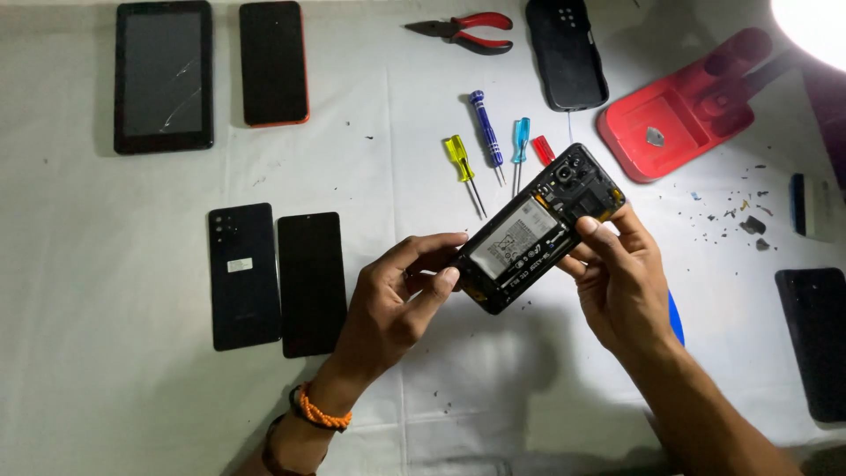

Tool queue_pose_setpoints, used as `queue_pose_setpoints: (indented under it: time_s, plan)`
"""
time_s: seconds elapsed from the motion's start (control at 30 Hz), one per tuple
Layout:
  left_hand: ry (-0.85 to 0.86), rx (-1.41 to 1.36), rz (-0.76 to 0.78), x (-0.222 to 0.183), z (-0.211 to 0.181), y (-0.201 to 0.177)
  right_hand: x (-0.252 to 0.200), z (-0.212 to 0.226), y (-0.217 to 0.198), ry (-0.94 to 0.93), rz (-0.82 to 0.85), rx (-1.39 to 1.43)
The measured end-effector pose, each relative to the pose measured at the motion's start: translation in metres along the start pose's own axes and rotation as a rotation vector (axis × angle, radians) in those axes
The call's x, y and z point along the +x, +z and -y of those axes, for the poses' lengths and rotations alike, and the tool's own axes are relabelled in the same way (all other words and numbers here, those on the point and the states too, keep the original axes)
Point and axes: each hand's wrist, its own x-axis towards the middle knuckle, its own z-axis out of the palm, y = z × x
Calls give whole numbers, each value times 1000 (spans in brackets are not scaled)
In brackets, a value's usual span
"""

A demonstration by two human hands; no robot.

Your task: Disassembling and reassembling a smartphone using a precision screwdriver and other repair tools.

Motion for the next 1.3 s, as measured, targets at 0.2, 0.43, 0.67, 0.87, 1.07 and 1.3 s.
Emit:
queue_pose_setpoints:
  time_s: [0.2, 0.43, 0.67, 0.87, 1.07, 1.3]
  plan:
    - [-14, -30, -30, 1, 7, 2, 0, -10, -4, 52, -13, 17]
    - [-155, 18, -73, 2, 4, 5, 0, -11, -3, 91, -21, -6]
    - [-191, 23, -35, 0, 4, 5, 0, -9, -3, 146, -49, -19]
    - [-39, 27, -80, 1, 3, 13, -7, -10, 0, 190, 44, -56]
    - [206, 329, -181, 1, 0, 21, -20, -13, 15, 232, 102, -208]
    - [492, 694, -207, 1, 13, 17, -27, -18, 19, 247, 112, -289]
